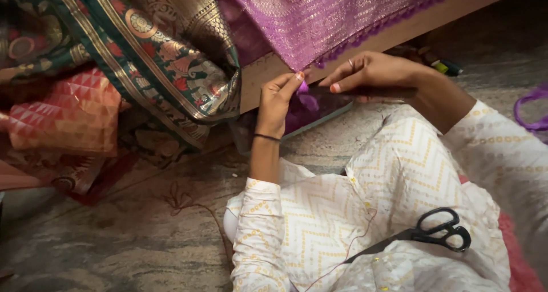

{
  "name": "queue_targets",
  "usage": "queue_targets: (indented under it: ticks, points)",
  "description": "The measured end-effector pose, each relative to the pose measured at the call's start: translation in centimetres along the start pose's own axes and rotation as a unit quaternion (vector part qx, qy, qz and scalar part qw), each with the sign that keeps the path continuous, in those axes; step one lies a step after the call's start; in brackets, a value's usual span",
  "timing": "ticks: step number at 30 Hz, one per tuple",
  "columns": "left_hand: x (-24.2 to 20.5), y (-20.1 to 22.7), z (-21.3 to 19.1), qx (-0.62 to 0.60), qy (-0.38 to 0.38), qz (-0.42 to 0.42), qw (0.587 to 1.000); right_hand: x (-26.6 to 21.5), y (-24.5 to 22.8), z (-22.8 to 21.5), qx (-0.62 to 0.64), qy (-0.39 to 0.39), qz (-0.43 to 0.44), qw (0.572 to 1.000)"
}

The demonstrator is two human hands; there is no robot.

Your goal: Tying and trimming decorative purple tassels on a saree border.

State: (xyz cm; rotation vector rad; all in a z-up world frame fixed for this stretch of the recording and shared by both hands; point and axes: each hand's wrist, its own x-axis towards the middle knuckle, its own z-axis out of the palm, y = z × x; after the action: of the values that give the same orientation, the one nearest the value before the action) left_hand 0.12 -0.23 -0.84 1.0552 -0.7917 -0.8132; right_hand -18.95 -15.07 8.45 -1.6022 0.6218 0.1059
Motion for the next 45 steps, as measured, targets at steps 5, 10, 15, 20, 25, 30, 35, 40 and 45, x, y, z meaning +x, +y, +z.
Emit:
queue_targets:
  ticks: [5,10,15,20,25,30,35,40,45]
  points:
    - [-0.3,0.4,0.0,-0.048,-0.034,-0.041,0.997,0.1,1.3,0.4,-0.063,0.002,-0.007,0.998]
    - [-0.3,-0.4,0.1,-0.043,-0.035,-0.037,0.998,2.5,8.8,0.9,0.038,0.032,0.036,0.998]
    - [-2.1,-0.3,0.6,0.03,-0.023,-0.003,0.999,1.5,21.2,3.1,-0.228,0.026,0.046,0.972]
    - [-4.4,1.3,2.7,0.173,0.062,0.045,0.982,1.2,24.4,3.1,-0.44,-0.182,-0.088,0.875]
    - [-5.4,2.8,3.9,0.277,0.115,0.095,0.949,2.5,12.0,5.8,-0.11,0.168,-0.277,0.94]
    - [-5.7,1.9,3.9,0.422,0.13,0.211,0.872,5.0,4.6,7.7,0.225,0.113,-0.253,0.934]
    - [-5.1,1.0,2.6,0.336,0.245,0.133,0.9,5.9,5.6,10.1,0.245,0.148,-0.236,0.929]
    - [-1.9,-1.0,-0.9,-0.021,0.161,0.018,0.987,5.6,7.1,11.0,0.232,0.162,-0.285,0.916]
    - [-0.8,-2.5,-1.7,-0.076,-0.035,-0.028,0.996,5.7,7.1,10.7,0.287,0.104,-0.298,0.904]
